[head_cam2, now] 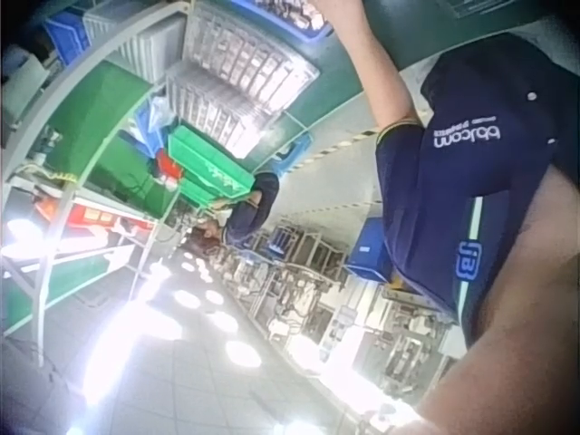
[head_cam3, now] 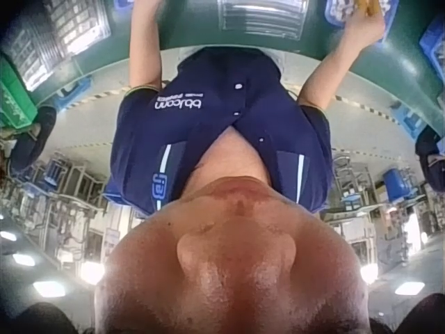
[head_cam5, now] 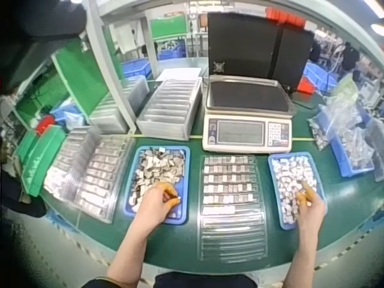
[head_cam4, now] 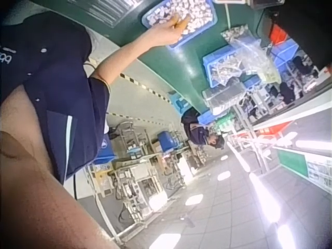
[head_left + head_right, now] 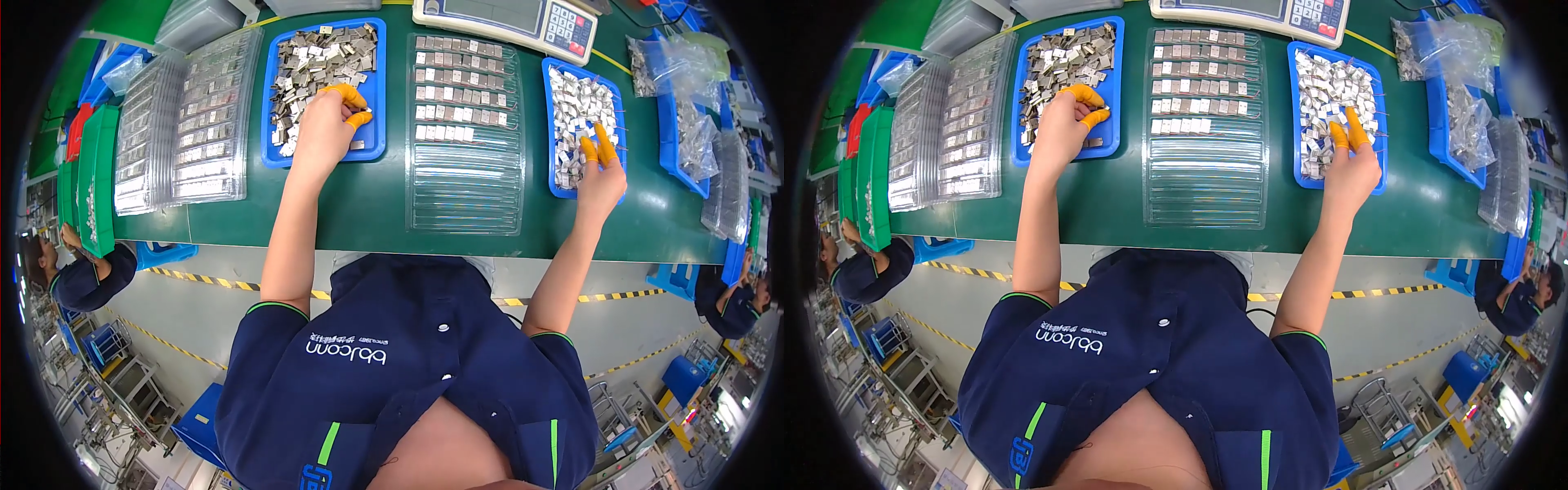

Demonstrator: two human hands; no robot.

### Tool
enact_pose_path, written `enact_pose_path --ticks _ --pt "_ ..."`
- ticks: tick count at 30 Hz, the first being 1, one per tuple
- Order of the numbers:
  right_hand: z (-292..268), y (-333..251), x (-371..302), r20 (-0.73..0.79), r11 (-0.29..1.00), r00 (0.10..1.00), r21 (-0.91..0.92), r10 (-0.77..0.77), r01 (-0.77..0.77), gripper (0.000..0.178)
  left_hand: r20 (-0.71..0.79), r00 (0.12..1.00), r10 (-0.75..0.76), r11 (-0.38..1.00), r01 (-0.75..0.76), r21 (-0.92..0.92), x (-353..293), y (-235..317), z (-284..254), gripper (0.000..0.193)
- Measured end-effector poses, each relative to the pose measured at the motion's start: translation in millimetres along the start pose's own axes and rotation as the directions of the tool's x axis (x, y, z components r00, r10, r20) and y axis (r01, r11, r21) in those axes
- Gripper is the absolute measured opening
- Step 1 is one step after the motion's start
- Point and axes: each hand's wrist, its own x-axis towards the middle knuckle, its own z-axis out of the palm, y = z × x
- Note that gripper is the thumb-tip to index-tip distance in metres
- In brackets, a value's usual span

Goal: The person sorts small metal electronic components by hand, transferring them from blue trays into a clear plastic sorting tray.

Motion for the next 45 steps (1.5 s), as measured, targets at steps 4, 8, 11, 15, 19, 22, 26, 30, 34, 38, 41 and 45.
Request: enact_pose_path --ticks 4,8,11,15,19,22,26,30,34,38,41,45 --pt "-17.0 -17.5 -5.4 0.105 0.99 0.994 0.135 0.021 -0.036 0.021 -0.074 0.997 0.011 0.993 -0.019 -0.114 -3.4 -5.3 -3.4 0.019" --pt "-13.6 -11.8 -6.7 -0.026 0.975 0.996 0.204 -0.086 0.09 0.022 -0.096 0.99 -0.108 0.868 0.046 -0.495 -10.8 4.3 -9.3 0.018" --pt "-8.3 -9.4 -5.1 0.05 0.925 0.995 0.374 -0.09 0.065 0.021 0.047 0.992 -0.121 0.572 0.109 -0.813 -16.6 13.0 -9.2 0.019" --pt "-23.0 -48.4 -17.4 0.284 0.76 0.954 0.64 -0.099 -0.112 0.016 0.198 0.979 -0.055 0.522 0.197 -0.83 -26.6 29.2 -3.0 0.019" --pt "-26.7 -77.1 -34.7 0.483 0.58 0.856 0.757 -0.185 -0.302 0.018 0.238 0.97 0.053 0.462 0.188 -0.867 -31.0 40.5 9.3 0.021" --pt "-25.1 -87.5 -42.8 0.619 0.5 0.76 0.731 -0.198 -0.465 0.022 0.247 0.966 0.079 0.43 0.191 -0.883 -34.8 48.8 12.6 0.023" --pt "-18.7 -99.6 -51.5 0.612 0.322 0.764 0.779 -0.206 -0.537 0.023 0.163 0.978 0.126 0.382 0.104 -0.918 -37.5 50.0 24.2 0.019" --pt "-9.7 -102.1 -56.4 0.563 0.277 0.784 0.822 -0.26 -0.498 0.022 0.147 0.986 0.079 0.361 0.109 -0.926 -39.7 53.0 32.6 0.019" --pt "-5.2 -92.3 -56.0 0.517 0.315 0.83 0.839 -0.21 -0.443 0.021 0.062 0.995 0.08 0.575 0.005 -0.818 -42.5 53.2 35.8 0.017" --pt "-9.0 -84.6 -53.4 0.481 0.345 0.867 0.842 -0.131 -0.415 0.021 0.045 0.921 0.388 0.91 -0.374 -0.179 -48.4 55.2 38.5 0.019" --pt "-7.3 -76.5 -54.2 0.476 0.304 0.874 0.851 -0.099 -0.429 0.02 0.007 0.908 0.42 0.907 -0.42 0.031 -55.5 52.5 48.1 0.026" --pt "-7.6 -69.9 -56.4 0.514 0.357 0.85 0.82 -0.116 -0.447 0.02 -0.059 0.925 0.374 0.915 -0.358 0.187 -62.7 55.8 51.7 0.026"
